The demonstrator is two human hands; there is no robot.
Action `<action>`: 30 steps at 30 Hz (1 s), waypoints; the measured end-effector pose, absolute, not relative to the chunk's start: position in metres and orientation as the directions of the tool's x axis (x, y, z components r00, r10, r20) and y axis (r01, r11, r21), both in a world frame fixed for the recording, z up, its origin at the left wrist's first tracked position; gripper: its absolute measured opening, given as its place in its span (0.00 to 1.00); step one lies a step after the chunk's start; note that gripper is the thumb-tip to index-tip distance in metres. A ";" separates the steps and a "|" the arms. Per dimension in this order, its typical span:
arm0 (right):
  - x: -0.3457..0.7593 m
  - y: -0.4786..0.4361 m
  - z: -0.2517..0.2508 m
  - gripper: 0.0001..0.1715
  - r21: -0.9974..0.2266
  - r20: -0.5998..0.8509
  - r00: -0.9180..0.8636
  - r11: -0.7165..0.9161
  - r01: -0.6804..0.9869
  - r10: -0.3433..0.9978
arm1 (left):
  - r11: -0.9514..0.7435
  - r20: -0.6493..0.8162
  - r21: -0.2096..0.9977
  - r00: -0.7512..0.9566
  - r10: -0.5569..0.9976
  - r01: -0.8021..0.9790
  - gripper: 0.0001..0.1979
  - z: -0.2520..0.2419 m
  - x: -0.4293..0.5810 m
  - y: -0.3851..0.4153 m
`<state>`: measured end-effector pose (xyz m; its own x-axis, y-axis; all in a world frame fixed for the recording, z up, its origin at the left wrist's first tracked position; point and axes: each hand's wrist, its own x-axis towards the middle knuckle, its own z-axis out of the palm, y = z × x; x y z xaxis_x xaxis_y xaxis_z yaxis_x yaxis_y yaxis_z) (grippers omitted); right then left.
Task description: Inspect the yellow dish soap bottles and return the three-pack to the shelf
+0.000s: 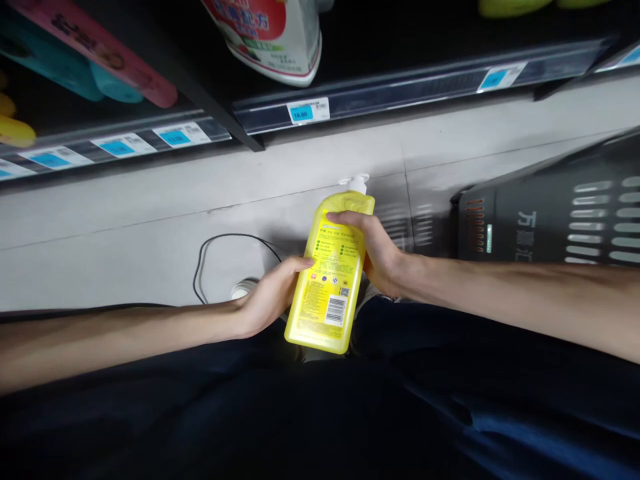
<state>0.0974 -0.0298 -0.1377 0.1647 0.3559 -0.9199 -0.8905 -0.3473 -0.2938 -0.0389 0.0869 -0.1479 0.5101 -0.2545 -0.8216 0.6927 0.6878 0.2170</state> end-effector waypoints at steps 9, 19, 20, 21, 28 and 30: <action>0.098 -0.030 -0.135 0.26 -0.292 -0.911 0.139 -0.369 -0.882 0.388 | 0.737 -0.834 0.191 0.503 -0.227 0.649 0.24 -0.150 -0.036 0.087; 0.098 -0.031 -0.138 0.18 -0.282 -0.914 0.127 -0.379 -0.882 0.384 | 0.753 -0.795 0.205 0.555 -0.244 0.625 0.23 -0.157 -0.042 0.088; 0.098 -0.032 -0.139 0.19 -0.279 -0.914 0.125 -0.374 -0.885 0.386 | 0.752 -0.794 0.207 0.556 -0.244 0.626 0.23 -0.158 -0.042 0.088; 0.098 -0.033 -0.139 0.19 -0.277 -0.913 0.123 -0.368 -0.887 0.389 | 0.750 -0.795 0.207 0.555 -0.245 0.629 0.22 -0.158 -0.042 0.088; 0.098 -0.033 -0.139 0.20 -0.258 -0.916 0.109 -0.361 -0.896 0.385 | 0.745 -0.789 0.221 0.565 -0.242 0.629 0.23 -0.161 -0.043 0.086; 0.098 -0.032 -0.139 0.19 -0.261 -0.920 0.122 -0.350 -0.900 0.374 | 0.744 -0.785 0.230 0.572 -0.239 0.627 0.23 -0.160 -0.043 0.086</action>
